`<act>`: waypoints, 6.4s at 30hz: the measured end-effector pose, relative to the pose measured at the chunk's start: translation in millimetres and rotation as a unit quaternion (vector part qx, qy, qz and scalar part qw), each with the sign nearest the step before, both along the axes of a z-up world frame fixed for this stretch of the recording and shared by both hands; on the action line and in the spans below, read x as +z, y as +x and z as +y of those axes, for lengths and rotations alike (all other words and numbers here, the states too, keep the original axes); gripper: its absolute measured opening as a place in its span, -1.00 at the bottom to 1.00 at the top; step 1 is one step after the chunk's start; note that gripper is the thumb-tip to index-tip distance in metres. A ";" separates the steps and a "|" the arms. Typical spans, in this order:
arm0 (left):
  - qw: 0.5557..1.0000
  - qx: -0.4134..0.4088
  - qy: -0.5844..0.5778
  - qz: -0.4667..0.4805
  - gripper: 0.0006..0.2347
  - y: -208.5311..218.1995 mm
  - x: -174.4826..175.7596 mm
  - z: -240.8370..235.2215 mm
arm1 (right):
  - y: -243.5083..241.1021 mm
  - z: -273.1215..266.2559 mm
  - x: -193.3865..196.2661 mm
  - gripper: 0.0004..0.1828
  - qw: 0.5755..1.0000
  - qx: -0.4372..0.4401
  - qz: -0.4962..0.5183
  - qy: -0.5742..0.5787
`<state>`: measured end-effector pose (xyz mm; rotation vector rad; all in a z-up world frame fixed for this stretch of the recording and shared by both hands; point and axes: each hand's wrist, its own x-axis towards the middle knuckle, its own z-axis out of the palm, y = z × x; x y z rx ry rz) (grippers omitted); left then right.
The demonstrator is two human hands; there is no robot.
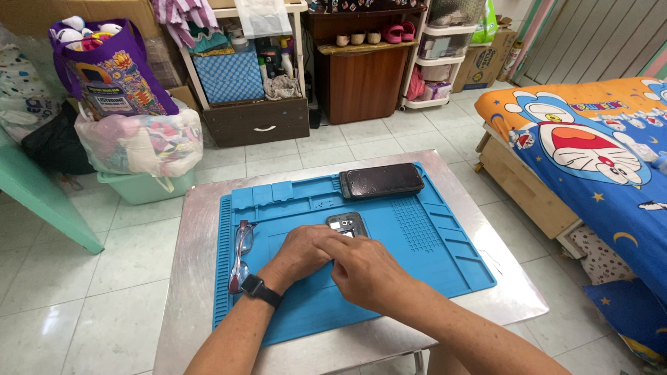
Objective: The person uses a small screwdriver to remove screws from the back of a smartphone placed on a blue work mat. They repeatedly pick up screws, place them on the mat, and continue unscrewing the device. The phone remains open with the battery exposed throughout the clip.
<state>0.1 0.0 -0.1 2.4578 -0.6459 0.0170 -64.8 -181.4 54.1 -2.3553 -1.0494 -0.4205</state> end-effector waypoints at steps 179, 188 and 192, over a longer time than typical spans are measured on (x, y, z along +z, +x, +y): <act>0.987 0.087 -0.009 -0.138 -0.72 32.0 -32.8 6.0 | 41.6 -57.7 -35.4 -0.81 0.963 -0.061 0.061 0.257; 0.986 0.080 0.002 -0.143 -0.76 30.3 -29.5 5.1 | 44.5 -61.2 -39.6 -0.83 0.969 -0.054 0.036 0.239; 0.987 0.086 0.012 -0.132 -0.73 31.0 -30.1 4.7 | 43.0 -61.8 -38.2 -0.83 0.974 -0.060 0.026 0.216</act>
